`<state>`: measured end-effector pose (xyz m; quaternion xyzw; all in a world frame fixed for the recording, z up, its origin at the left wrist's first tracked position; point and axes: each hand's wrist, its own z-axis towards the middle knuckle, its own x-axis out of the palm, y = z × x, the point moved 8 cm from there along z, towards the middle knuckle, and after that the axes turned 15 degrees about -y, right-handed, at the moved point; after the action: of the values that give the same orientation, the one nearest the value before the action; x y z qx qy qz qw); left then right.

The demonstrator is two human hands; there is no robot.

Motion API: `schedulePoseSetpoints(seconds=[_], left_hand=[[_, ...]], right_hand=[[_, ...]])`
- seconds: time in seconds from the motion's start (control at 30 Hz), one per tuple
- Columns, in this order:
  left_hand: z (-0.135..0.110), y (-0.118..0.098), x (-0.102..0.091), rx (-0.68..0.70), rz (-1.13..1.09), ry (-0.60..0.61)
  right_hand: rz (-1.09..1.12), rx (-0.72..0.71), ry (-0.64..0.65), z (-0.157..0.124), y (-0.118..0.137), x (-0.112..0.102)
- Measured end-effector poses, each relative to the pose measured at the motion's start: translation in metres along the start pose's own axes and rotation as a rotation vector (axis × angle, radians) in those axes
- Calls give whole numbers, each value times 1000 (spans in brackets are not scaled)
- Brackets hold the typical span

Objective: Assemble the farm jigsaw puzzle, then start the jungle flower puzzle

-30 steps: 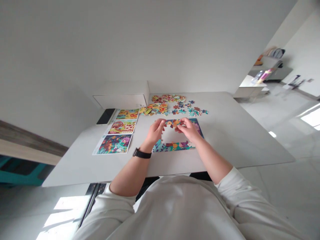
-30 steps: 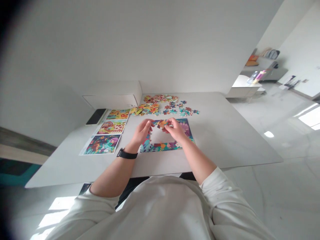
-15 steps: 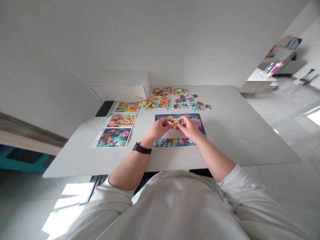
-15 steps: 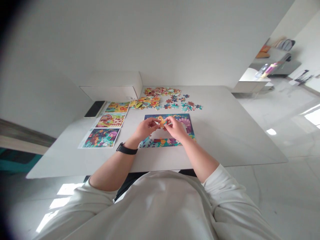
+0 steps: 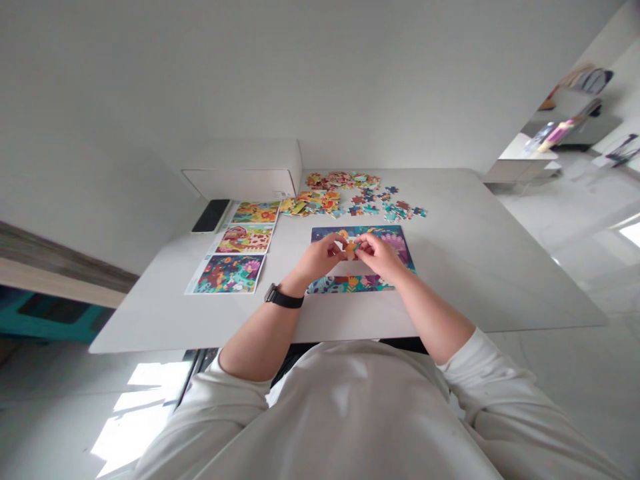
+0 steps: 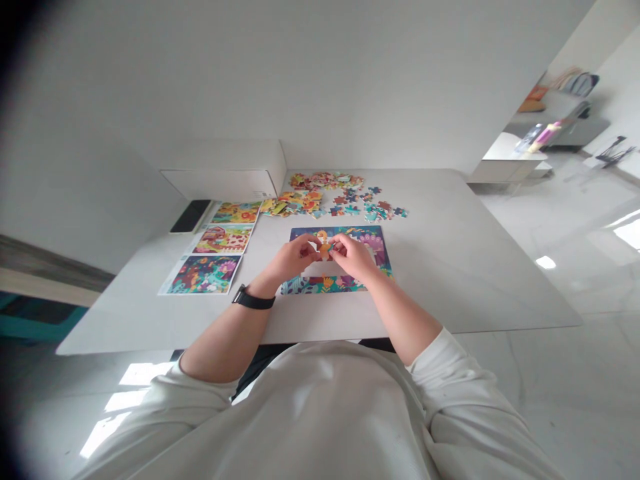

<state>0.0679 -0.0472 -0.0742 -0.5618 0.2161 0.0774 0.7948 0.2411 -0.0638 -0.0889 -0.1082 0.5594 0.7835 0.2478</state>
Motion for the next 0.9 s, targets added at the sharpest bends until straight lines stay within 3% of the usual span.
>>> schedulePoseSetpoints(seconds=[0.2,0.43,0.9], left_hand=[[-3,-3,-2,39,138,80],[-2,3,-8,143,345,89],[-7,6,-1,216,457,150]], right_hand=[[-74,-57,61,-3,10,-1],[-99,-43,186,-12,9,8],[-198,-88,205,-16,7,12]])
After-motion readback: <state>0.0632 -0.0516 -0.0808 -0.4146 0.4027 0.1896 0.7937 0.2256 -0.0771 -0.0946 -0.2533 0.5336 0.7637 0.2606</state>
